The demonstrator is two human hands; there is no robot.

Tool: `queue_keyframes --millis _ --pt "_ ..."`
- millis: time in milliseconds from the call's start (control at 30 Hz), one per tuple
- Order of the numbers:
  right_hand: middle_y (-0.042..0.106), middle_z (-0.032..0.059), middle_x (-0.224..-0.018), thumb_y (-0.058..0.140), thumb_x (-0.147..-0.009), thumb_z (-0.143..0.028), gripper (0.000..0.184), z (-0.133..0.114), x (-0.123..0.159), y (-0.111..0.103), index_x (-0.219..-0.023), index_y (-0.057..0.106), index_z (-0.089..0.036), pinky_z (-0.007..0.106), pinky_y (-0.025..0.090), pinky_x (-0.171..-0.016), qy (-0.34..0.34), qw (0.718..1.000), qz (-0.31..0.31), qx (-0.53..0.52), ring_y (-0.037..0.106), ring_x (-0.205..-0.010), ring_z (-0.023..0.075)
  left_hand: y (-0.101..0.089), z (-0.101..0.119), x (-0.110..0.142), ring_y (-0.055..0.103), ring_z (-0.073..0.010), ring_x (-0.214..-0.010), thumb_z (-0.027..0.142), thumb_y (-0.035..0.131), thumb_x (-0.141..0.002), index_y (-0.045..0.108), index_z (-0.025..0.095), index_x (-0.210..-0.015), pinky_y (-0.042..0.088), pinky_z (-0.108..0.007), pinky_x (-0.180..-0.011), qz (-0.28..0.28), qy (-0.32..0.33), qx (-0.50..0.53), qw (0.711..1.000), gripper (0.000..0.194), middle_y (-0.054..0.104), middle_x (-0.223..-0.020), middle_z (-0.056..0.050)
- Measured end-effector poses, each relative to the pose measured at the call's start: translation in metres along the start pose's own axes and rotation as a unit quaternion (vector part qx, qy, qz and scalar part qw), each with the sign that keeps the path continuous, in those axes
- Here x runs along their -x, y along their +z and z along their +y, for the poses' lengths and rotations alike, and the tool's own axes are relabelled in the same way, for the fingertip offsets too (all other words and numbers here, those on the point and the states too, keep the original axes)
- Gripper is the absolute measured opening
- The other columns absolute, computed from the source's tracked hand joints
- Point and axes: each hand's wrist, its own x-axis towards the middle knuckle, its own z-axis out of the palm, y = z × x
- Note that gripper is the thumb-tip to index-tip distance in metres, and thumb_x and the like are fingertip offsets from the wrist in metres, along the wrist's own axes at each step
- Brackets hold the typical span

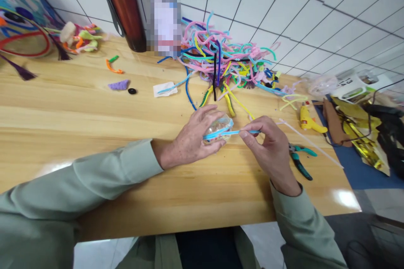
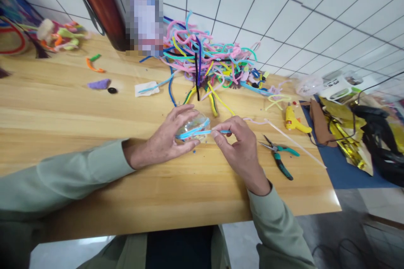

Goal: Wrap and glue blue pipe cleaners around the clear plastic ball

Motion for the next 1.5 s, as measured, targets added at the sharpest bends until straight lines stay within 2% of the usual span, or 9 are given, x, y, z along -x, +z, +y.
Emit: queue_keyframes --millis 400,600,1067,1500 --pt "0.07 -0.0004 -0.082 0.076 -0.094 -0.015 0.013 -0.0034 0.0042 0.0024 -0.094 0.072 -0.027 0.035 0.051 -0.068 -0.04 0.998 0.022 0.048 0.064 -0.075 0.0182 0.0026 0.0001 0.0012 0.049 -0.0367 -0.154 0.03 0.074 -0.099 0.042 0.029 -0.158 0.05 -0.062 -0.123 0.008 -0.006 0.0 1.0 0.067 0.054 -0.155 -0.018" --pt "0.07 0.0007 -0.079 0.076 -0.094 -0.018 0.012 -0.0054 0.0047 0.0022 -0.09 0.073 -0.029 0.038 0.051 -0.069 -0.03 0.998 0.025 0.052 0.064 -0.075 0.0205 0.0021 0.0001 0.0005 0.048 -0.0364 -0.155 0.029 0.074 -0.098 0.043 0.028 -0.158 0.05 -0.062 -0.123 0.006 -0.005 0.004 1.0 0.067 0.055 -0.155 -0.018" --pt "0.069 -0.0005 -0.08 0.074 -0.095 -0.017 0.012 -0.0027 0.0032 0.0043 -0.091 0.071 -0.028 0.036 0.05 -0.068 -0.024 0.999 0.012 0.035 0.061 -0.073 0.0187 0.0021 -0.0002 0.0015 0.049 -0.0369 -0.154 0.029 0.073 -0.099 0.043 0.026 -0.158 0.049 -0.062 -0.123 0.005 0.003 -0.003 1.0 0.066 0.055 -0.153 -0.019" --pt "0.072 0.0001 -0.081 0.074 -0.095 -0.02 0.01 0.0021 0.0023 0.007 -0.09 0.071 -0.028 0.038 0.052 -0.07 0.01 1.0 0.002 0.025 0.064 -0.075 0.0201 0.0024 -0.0003 0.0019 0.048 -0.0375 -0.154 0.031 0.074 -0.099 0.044 0.027 -0.157 0.049 -0.063 -0.123 -0.003 -0.008 -0.01 1.0 0.066 0.053 -0.154 -0.02"
